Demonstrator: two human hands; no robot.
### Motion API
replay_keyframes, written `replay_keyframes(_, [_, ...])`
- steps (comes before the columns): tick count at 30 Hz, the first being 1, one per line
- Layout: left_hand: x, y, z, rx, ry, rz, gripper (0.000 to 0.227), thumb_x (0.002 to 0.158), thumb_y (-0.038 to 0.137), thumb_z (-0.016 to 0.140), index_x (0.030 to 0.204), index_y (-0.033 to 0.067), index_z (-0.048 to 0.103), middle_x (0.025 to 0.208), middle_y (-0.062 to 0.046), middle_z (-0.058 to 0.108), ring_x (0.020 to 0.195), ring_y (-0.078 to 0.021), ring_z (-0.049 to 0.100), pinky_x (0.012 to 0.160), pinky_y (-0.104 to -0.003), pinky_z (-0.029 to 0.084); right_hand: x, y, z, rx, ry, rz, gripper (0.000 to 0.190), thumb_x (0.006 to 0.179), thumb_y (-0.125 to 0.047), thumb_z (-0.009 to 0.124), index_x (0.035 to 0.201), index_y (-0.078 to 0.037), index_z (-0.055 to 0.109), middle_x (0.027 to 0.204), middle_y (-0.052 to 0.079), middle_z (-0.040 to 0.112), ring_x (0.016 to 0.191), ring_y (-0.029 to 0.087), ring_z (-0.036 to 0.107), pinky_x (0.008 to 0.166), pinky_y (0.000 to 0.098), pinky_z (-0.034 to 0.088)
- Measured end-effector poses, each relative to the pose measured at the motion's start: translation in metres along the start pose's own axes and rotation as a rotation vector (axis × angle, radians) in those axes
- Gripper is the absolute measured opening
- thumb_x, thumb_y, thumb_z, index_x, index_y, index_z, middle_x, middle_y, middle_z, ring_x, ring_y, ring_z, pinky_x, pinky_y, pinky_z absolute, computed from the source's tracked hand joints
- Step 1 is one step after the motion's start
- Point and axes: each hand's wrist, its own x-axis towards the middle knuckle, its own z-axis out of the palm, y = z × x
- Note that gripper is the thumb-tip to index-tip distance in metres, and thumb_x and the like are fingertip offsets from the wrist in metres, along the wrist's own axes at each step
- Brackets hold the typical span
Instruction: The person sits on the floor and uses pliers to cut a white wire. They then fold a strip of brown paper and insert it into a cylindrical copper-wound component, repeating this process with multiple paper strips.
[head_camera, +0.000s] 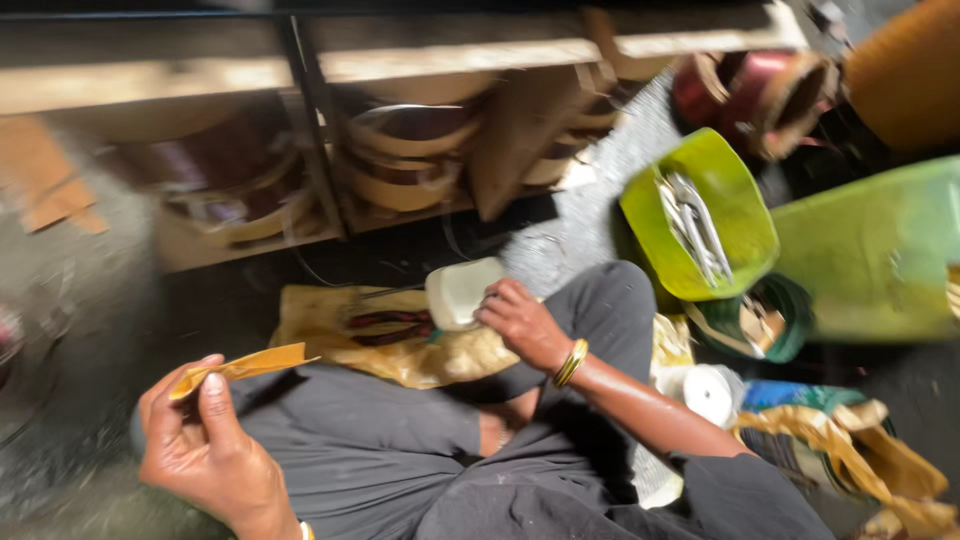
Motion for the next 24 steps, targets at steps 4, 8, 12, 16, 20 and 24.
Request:
replay_keyframes(4, [-0.022,0.000,0.052,-0.168,-0.140,-0.217,0.011,0.106,-0.008,0.061,0.115,-0.0044,0.066,0.116,-0.009,0.068,0.104,-0.0124,0.064,0.098,-0.024,0.052,-0.066,0.069,-0.021,-0.197,0.025,0.264,0.022,0.070,0.001,0.063,0.091,-0.003,0.067,0.096,0.012,0.065,0.109,0.034,0.059,0.099,0.0441,0.048])
replay_keyframes(8, [-0.045,0.005,0.080,-0.138,-0.280,-0.253,0.013,0.102,-0.006,0.062,0.114,-0.0050,0.069,0.112,-0.007,0.068,0.103,-0.0108,0.063,0.094,-0.023,0.051,-0.095,0.142,-0.006,-0.361,0.083,0.500,0.012,0.076,0.000,0.064,0.084,-0.004,0.072,0.089,0.012,0.067,0.101,0.032,0.059,0.095,0.0445,0.046])
replay_keyframes(12, [-0.054,0.008,0.095,-0.062,-0.394,-0.242,0.017,0.100,-0.004,0.066,0.115,-0.0061,0.073,0.108,-0.006,0.064,0.097,-0.0107,0.060,0.086,-0.023,0.047,-0.103,0.191,0.027,-0.480,0.050,0.605,0.004,0.076,-0.007,0.069,0.075,-0.007,0.072,0.081,0.015,0.066,0.095,0.033,0.060,0.092,0.0453,0.043])
replay_keyframes(16, [-0.057,0.001,0.107,0.048,-0.522,-0.186,0.020,0.094,-0.002,0.067,0.113,-0.0022,0.076,0.103,-0.007,0.070,0.093,-0.0121,0.064,0.085,-0.024,0.050,-0.110,0.202,0.046,-0.499,-0.124,0.713,0.004,0.073,-0.009,0.069,0.074,-0.008,0.072,0.081,0.015,0.069,0.095,0.033,0.062,0.091,0.0437,0.042])
replay_keyframes(20, [-0.054,-0.014,0.117,0.026,-0.676,-0.175,0.022,0.091,0.001,0.069,0.111,0.0004,0.078,0.098,-0.007,0.070,0.091,-0.0137,0.066,0.084,-0.026,0.051,-0.097,0.173,0.018,-0.294,0.032,0.684,0.048,0.069,-0.008,0.076,0.117,-0.008,0.074,0.081,0.013,0.070,0.088,0.036,0.062,0.089,0.0492,0.040])
replay_keyframes(24, [-0.051,-0.027,0.126,-0.156,-0.678,-0.348,0.019,0.094,0.003,0.070,0.110,-0.0022,0.078,0.097,-0.006,0.072,0.091,-0.0114,0.065,0.084,-0.026,0.052,-0.056,0.088,-0.020,-0.332,0.288,0.660,0.067,0.075,-0.011,0.082,0.138,-0.003,0.059,0.121,0.023,0.066,0.114,0.042,0.058,0.105,0.0513,0.036])
